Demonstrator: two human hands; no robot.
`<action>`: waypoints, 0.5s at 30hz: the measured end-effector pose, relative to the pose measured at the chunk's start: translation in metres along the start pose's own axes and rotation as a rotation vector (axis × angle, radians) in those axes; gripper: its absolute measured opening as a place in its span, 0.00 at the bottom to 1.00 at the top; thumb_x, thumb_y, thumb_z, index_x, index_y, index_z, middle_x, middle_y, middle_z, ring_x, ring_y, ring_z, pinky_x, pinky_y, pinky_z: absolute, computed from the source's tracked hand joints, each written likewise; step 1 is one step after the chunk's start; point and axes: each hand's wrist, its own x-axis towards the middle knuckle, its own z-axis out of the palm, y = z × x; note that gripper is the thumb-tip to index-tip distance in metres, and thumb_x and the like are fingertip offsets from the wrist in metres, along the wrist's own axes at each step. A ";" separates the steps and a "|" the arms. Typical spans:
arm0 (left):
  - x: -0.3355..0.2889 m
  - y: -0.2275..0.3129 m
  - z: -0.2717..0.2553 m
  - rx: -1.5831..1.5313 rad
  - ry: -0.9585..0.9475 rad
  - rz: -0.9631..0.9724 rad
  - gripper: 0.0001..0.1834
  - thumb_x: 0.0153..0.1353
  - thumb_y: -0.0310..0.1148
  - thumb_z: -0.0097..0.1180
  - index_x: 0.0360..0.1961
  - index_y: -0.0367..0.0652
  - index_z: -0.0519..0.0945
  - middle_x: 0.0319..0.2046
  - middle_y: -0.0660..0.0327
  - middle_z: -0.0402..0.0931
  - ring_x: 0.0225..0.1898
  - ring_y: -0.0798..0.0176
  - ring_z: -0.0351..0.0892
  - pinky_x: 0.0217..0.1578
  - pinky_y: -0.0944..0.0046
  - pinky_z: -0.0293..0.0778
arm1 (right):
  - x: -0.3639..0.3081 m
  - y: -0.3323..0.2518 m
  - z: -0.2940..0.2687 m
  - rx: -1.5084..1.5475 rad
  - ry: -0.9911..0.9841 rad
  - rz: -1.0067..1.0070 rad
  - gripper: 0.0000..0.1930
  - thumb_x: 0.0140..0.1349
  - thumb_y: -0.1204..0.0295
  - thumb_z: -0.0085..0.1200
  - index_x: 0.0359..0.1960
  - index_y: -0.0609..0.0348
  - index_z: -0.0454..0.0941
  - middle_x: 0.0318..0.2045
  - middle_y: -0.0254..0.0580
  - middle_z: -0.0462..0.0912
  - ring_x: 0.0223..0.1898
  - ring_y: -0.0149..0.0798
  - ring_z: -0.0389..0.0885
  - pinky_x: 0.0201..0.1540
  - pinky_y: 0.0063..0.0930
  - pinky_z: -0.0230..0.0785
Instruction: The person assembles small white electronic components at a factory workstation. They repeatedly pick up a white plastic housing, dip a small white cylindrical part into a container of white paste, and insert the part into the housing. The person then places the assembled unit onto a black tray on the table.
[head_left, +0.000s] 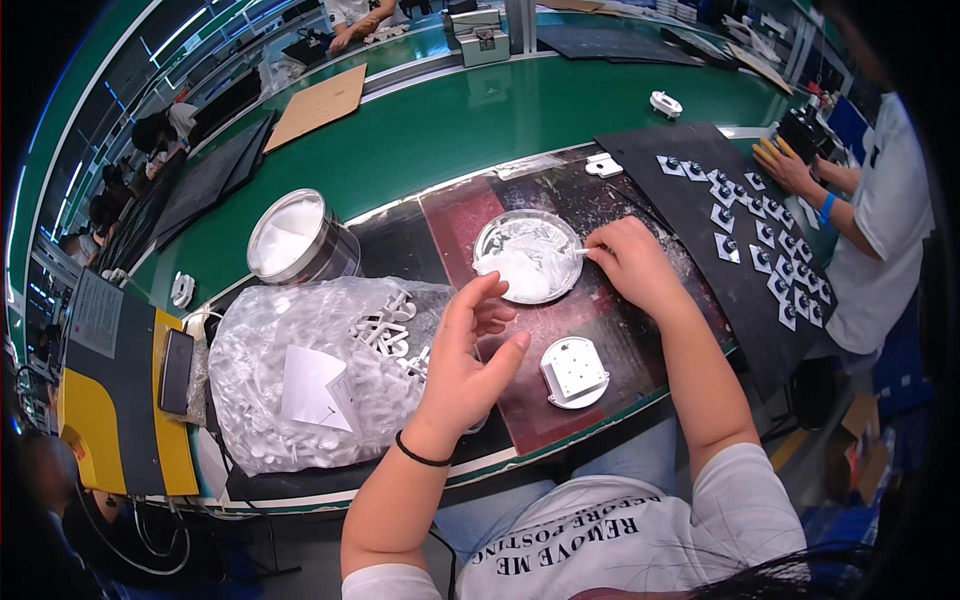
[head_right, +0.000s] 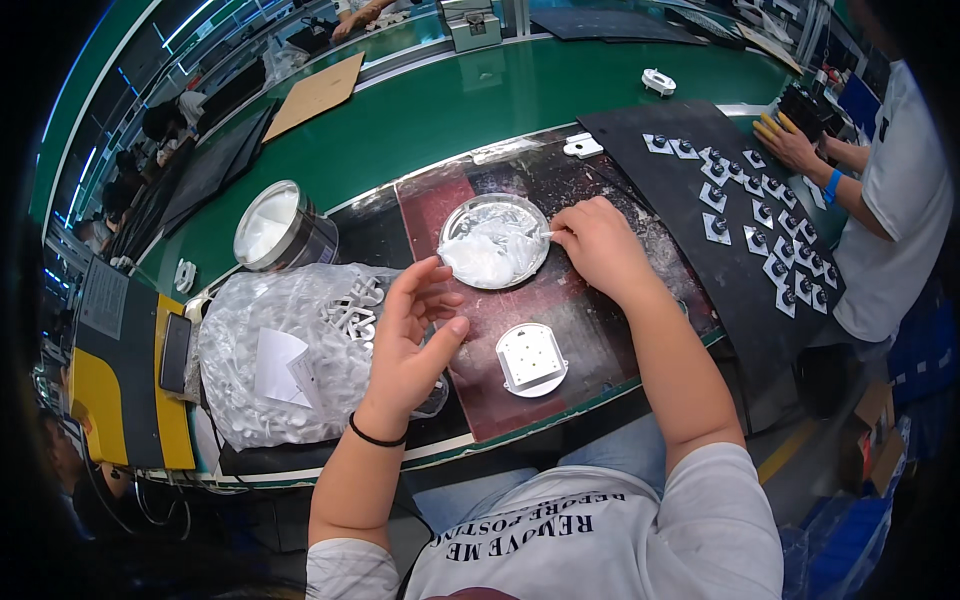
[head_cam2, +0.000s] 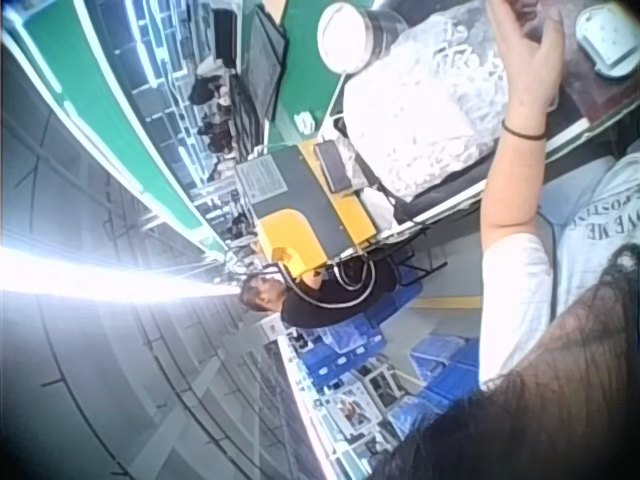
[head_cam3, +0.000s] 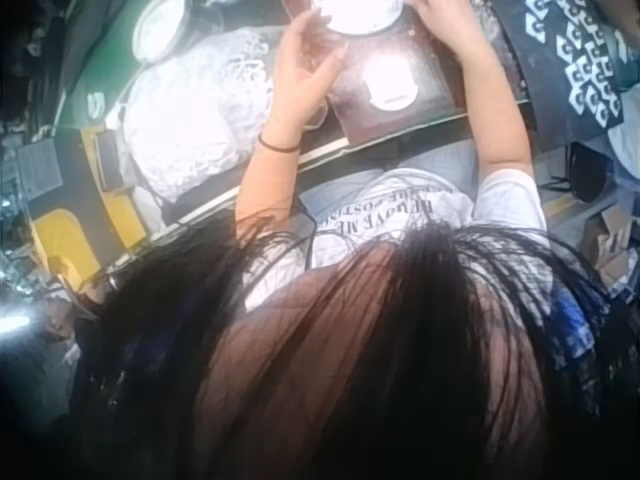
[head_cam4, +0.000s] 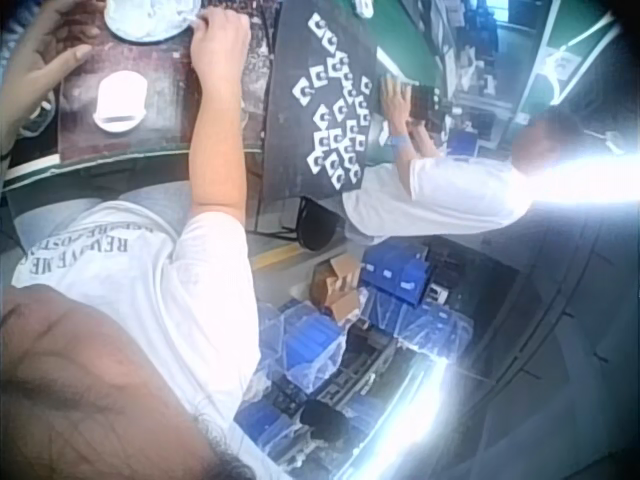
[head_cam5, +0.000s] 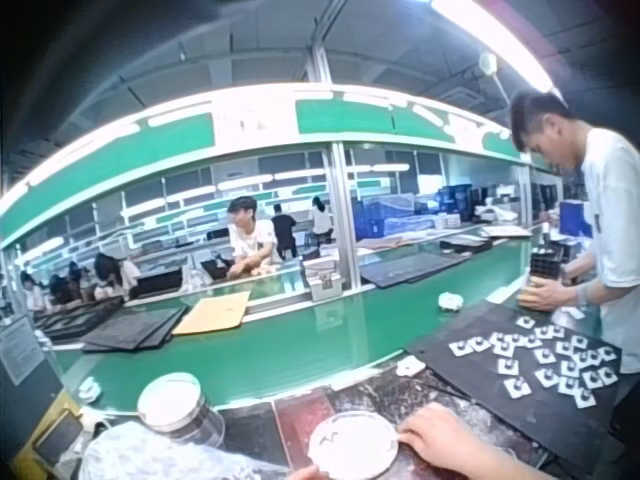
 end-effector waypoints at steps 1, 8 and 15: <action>0.000 0.000 0.000 0.001 0.001 0.000 0.33 0.53 0.24 0.59 0.61 0.40 0.62 0.53 0.55 0.67 0.47 0.65 0.72 0.49 0.64 0.70 | 0.000 0.000 -0.001 0.007 -0.004 0.011 0.04 0.54 0.73 0.57 0.30 0.59 0.79 0.30 0.41 0.79 0.40 0.45 0.74 0.47 0.37 0.66; 0.000 0.002 0.000 0.005 0.004 -0.003 0.30 0.53 0.24 0.59 0.59 0.39 0.65 0.51 0.55 0.67 0.47 0.64 0.72 0.49 0.64 0.70 | -0.002 0.003 -0.005 0.051 -0.070 0.054 0.04 0.54 0.73 0.57 0.31 0.60 0.79 0.31 0.41 0.79 0.41 0.46 0.73 0.47 0.36 0.66; 0.000 0.002 0.000 0.022 0.003 -0.015 0.29 0.53 0.25 0.59 0.58 0.38 0.66 0.50 0.56 0.67 0.48 0.64 0.72 0.49 0.64 0.70 | -0.002 0.003 -0.010 0.076 -0.116 0.087 0.05 0.55 0.72 0.56 0.31 0.60 0.79 0.32 0.42 0.80 0.42 0.45 0.74 0.48 0.37 0.66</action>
